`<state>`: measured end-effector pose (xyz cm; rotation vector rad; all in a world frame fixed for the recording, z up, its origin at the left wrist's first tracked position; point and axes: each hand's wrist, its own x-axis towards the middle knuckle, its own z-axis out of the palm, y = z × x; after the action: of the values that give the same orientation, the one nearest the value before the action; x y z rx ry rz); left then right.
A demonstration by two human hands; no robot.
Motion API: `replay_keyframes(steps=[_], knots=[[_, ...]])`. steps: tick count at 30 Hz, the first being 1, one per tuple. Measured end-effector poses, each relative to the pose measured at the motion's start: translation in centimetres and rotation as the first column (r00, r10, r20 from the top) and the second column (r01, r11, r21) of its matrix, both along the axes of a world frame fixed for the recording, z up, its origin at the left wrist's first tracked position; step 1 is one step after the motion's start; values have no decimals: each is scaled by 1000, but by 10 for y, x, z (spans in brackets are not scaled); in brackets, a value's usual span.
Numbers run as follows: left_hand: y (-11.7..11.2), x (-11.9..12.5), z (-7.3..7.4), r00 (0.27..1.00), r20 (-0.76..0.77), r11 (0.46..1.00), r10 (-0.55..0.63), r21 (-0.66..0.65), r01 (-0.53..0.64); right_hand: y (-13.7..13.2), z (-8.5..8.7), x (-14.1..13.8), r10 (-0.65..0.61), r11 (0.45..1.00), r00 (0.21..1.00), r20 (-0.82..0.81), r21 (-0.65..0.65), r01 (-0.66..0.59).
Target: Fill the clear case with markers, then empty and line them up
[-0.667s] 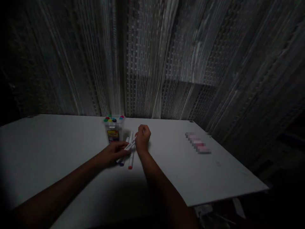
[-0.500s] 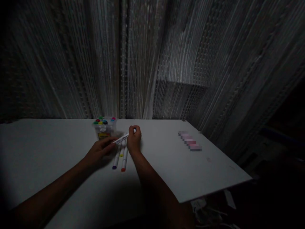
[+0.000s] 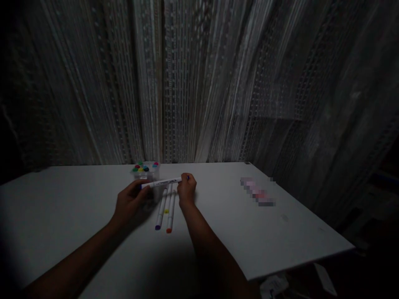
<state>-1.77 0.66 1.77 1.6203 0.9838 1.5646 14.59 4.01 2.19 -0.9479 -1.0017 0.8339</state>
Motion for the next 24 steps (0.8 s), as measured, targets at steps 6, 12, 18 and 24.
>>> replay_keyframes(steps=[6, 12, 18, 24], knots=[[0, -3, 6, 991, 128, 999, 29, 23, -32, -10, 10, -5, -40, 991, 973, -226, -134, 9], [-2, -1, 11, 985, 147, 992, 86, 77, -98, -13, 13, -6, -24, 995, 962, -272, -98, -3], [-2, -2, 12, 981, 157, 981, 115, 138, -137, -17, 13, -9, -30, 991, 965, -261, -135, -6], [7, -5, 3, 988, 133, 968, 78, 227, -107, -12, 7, -11, -16, 990, 980, -198, -142, -13]])
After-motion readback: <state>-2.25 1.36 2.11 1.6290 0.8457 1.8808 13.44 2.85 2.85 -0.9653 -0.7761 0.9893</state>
